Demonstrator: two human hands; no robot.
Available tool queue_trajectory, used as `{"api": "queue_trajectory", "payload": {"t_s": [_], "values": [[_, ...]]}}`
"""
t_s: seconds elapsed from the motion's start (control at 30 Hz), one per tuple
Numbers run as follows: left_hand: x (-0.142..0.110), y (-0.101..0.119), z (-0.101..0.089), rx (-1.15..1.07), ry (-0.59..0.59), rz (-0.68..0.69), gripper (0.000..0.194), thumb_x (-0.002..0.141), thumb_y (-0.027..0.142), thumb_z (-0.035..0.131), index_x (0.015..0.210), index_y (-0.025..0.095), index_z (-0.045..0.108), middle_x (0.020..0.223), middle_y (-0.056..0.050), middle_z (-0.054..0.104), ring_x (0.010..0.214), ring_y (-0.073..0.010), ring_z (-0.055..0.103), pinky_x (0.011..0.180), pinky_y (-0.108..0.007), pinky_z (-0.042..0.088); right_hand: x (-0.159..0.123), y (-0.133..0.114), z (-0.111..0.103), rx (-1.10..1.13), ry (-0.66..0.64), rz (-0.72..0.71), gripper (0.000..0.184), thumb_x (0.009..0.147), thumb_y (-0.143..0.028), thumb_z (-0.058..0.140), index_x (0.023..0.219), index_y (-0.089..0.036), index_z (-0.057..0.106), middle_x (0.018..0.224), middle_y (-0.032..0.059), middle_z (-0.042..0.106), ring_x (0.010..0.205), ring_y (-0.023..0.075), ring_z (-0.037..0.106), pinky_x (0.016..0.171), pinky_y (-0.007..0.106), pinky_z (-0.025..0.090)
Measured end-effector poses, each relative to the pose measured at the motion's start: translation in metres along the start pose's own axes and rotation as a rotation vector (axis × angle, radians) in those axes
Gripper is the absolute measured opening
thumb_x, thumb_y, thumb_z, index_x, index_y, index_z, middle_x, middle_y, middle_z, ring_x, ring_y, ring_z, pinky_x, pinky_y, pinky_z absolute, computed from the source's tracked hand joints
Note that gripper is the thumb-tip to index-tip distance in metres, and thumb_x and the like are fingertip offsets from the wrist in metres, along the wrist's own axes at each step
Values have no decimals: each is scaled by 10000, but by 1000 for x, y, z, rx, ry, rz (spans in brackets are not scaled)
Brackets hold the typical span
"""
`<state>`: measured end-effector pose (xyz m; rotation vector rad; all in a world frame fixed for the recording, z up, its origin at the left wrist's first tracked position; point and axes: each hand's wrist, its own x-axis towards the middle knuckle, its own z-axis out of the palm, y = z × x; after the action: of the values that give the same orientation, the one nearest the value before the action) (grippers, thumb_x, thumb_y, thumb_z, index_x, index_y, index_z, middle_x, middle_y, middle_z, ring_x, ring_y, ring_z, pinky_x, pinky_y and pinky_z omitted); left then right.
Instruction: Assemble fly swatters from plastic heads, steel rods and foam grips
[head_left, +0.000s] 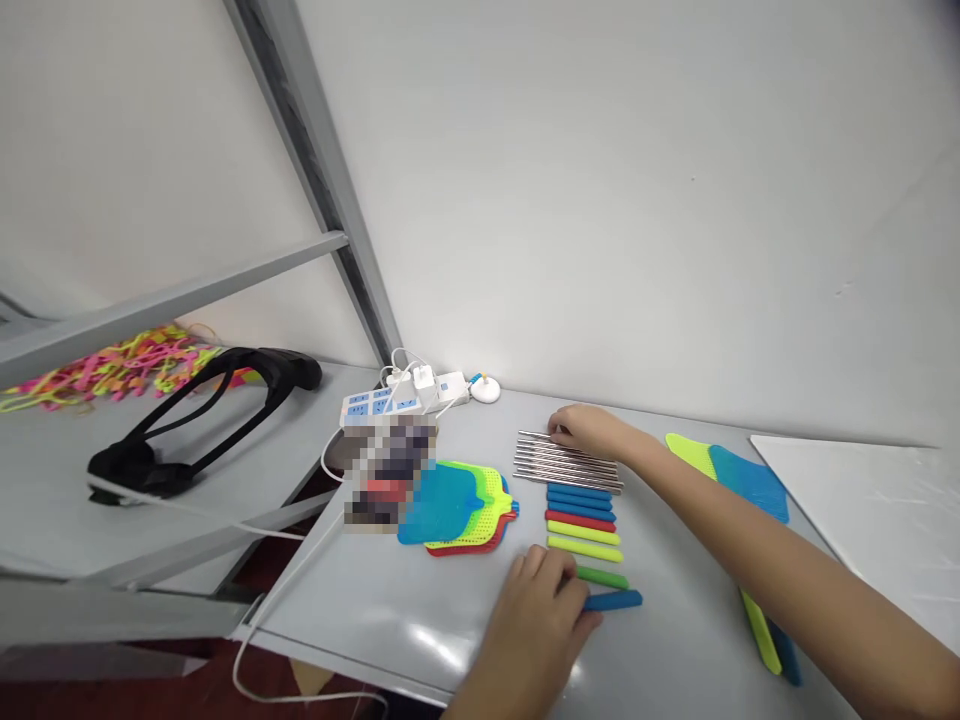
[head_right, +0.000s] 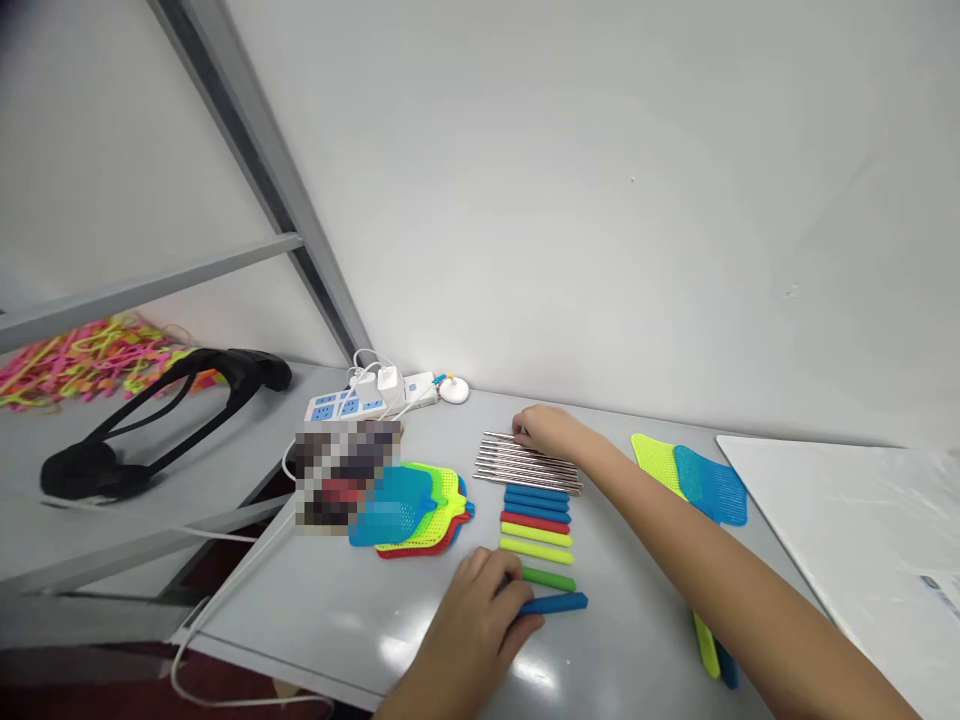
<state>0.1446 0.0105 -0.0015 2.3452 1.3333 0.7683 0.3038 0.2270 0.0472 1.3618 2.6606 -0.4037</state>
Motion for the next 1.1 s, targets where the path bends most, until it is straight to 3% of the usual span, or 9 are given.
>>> {"api": "queue_trajectory", "payload": {"t_s": [0.17, 0.3, 0.37, 0.47, 0.6, 0.7, 0.83, 0.97, 1.1], "values": [[-12, 18, -9, -170, 55, -167, 78, 908, 181, 591, 970, 218, 619, 994, -61, 620, 887, -211, 582, 781, -350, 505, 3, 8, 0, 13, 1, -33, 321, 945, -355, 577, 1218, -187, 581, 1233, 89, 592, 1020, 209, 617, 860, 418, 533], [-28, 35, -9, -248, 79, -299, 106, 955, 199, 483, 972, 215, 587, 897, -53, 637, 822, -210, 592, 725, -338, 514, -5, 7, -5, 44, 116, 8, 327, 940, -364, 585, 1206, -174, 583, 1202, 86, 601, 991, 201, 624, 839, 408, 538], [-29, 42, -7, -245, 105, -328, 103, 956, 210, 477, 963, 213, 580, 906, -55, 638, 837, -216, 590, 744, -354, 510, -16, 4, -15, 72, 199, 46, 302, 958, -347, 543, 1184, -149, 568, 1050, 77, 644, 858, 181, 634, 753, 360, 537], [-23, 51, -2, -197, 90, -325, 54, 930, 184, 514, 917, 211, 559, 951, -48, 640, 892, -223, 580, 792, -379, 491, -44, -4, -35, 120, 341, 97, 267, 974, -273, 424, 1196, -140, 487, 807, 49, 645, 656, 174, 583, 603, 293, 456], [-16, 53, 4, -129, 26, -258, 54, 912, 151, 532, 910, 204, 546, 1052, -56, 633, 984, -244, 548, 839, -411, 451, -110, -22, -47, 183, 542, 171, 235, 956, -247, 343, 1160, -192, 445, 821, 51, 642, 658, 186, 576, 596, 277, 401], [-19, 47, 4, -205, -17, -292, 106, 947, 162, 451, 972, 205, 544, 1005, -63, 627, 922, -237, 552, 786, -383, 453, -166, -38, -27, 292, 585, 246, 135, 923, -291, 401, 964, -240, 520, 691, 11, 612, 582, 179, 558, 562, 274, 371], [-29, 35, -9, -419, -61, -326, 195, 996, 277, 385, 1076, 211, 550, 977, -62, 622, 906, -226, 558, 769, -340, 442, -215, -65, 27, 432, 338, 392, 243, 939, -436, 403, 985, -257, 561, 686, 10, 643, 608, 207, 601, 556, 286, 386], [-39, 21, -29, -631, -60, -326, 192, 945, 365, 528, 950, 203, 632, 858, -30, 602, 771, -179, 528, 689, -281, 404, -222, -93, 79, 444, 209, 498, 293, 921, -488, 449, 1001, -242, 589, 821, 53, 695, 765, 259, 659, 627, 319, 427], [-47, 6, -42, -1055, 121, -535, 260, 873, 417, 639, 772, 182, 595, 698, 16, 494, 681, -138, 448, 669, -250, 375, -212, -106, 106, 363, 227, 423, 239, 930, -383, 456, 1061, -249, 604, 1050, 64, 684, 911, 264, 661, 722, 340, 448]]}}
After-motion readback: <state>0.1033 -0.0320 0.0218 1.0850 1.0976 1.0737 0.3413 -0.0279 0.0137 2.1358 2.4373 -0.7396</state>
